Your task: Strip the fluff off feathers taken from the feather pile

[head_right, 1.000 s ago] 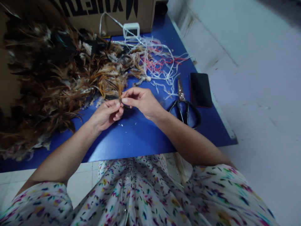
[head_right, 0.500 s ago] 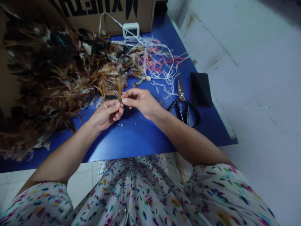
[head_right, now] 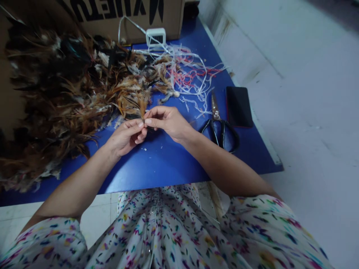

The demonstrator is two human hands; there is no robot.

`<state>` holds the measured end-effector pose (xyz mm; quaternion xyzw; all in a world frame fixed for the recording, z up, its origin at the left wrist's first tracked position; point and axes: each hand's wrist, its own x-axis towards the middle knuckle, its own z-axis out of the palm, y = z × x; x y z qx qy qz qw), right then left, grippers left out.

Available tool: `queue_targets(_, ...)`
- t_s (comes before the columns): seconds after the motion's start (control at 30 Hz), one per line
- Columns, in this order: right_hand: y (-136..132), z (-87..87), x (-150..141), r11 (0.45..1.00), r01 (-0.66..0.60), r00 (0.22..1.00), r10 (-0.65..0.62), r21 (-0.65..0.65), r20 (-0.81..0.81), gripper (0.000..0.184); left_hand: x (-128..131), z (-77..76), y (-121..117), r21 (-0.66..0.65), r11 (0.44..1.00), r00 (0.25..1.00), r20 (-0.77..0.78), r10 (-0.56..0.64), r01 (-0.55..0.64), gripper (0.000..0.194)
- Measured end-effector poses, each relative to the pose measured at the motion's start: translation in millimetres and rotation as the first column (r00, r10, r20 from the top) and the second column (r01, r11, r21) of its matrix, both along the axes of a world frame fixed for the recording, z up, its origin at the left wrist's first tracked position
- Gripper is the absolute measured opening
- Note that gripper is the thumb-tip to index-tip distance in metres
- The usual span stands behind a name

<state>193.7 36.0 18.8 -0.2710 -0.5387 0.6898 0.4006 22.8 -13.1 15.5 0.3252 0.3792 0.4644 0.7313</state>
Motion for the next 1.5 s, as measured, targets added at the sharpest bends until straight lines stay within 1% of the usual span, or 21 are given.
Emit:
queue_targets(0.13,1,-2.0,0,0.999,0.032,0.999,-0.032,0.015,0.019,0.035,0,0.8,0,0.007,1.0,1.0,0.002,0.019,-0.019,0.03)
queue_targets(0.3,4,-3.0,1,0.996,0.092,0.996,-0.092,-0.02,0.007,0.041,0,1.1,2,0.032,0.998,0.998,-0.007,0.062,-0.062,0.029)
queue_targets(0.43,7,-2.6,3,0.989,0.144,0.987,-0.145,0.019,0.064,0.041,-2,1.5,4,0.069,0.992,0.995,0.004,0.102,-0.102,0.03)
queue_targets(0.53,8,-4.2,4,0.979,0.175,0.969,-0.19,0.104,0.157,0.034,-4,3.2,5,0.086,0.985,0.988,-0.014,0.153,-0.151,0.029)
queue_targets(0.6,9,-6.4,5,0.957,0.196,0.942,-0.245,0.215,0.231,0.023,-6,4.7,7,0.101,0.975,0.979,-0.027,0.203,-0.199,0.026)
queue_targets(0.67,9,-8.8,6,0.914,0.189,0.894,-0.311,0.359,0.322,0.009,-8,6.4,8,0.126,0.959,0.966,-0.019,0.26,-0.255,0.023)
queue_targets(0.7,9,-9.9,6,0.887,0.165,0.865,-0.34,0.431,0.369,0.004,-10,7.2,9,0.139,0.948,0.957,-0.012,0.289,-0.285,0.022)
queue_targets(0.77,8,-11.8,7,0.833,0.079,0.807,-0.376,0.548,0.456,0.006,-13,8.7,11,0.154,0.928,0.939,-0.007,0.344,-0.339,0.021)
queue_targets(0.83,7,-13.4,7,0.782,-0.021,0.758,-0.393,0.623,0.52,0.008,-15,10.0,13,0.155,0.91,0.92,-0.016,0.393,-0.386,0.02)
queue_targets(0.9,6,-14.8,6,0.74,-0.112,0.723,-0.398,0.664,0.565,0.006,-17,10.9,14,0.147,0.894,0.902,-0.032,0.431,-0.423,0.02)
queue_targets(0.97,5,-16.3,5,0.704,-0.191,0.702,-0.39,0.685,0.596,0.003,-17,11.6,15,0.135,0.882,0.886,-0.046,0.461,-0.451,0.021)
queue_targets(1.1,2,-19.7,3,0.63,-0.309,0.672,-0.385,0.712,0.632,0.005,-18,12.2,17,0.119,0.866,0.866,-0.07,0.494,-0.485,0.021)
queue_targets(1.27,-5,-21.3,-3,0.551,-0.386,0.586,-0.473,0.74,0.657,0.011,-19,11.9,18,0.124,0.863,0.864,-0.067,0.499,-0.489,0.021)
queue_targets(1.4,-10,-19.9,-11,0.481,-0.427,0.556,-0.529,0.766,0.641,0.015,-18,12.5,17,0.12,0.861,0.861,-0.075,0.504,-0.494,0.02)
queue_targets(1.5,-12,-20.2,-16,0.452,-0.488,0.513,-0.544,0.747,0.665,0.015,-18,13.1,17,0.123,0.86,0.859,-0.077,0.507,-0.496,0.02)
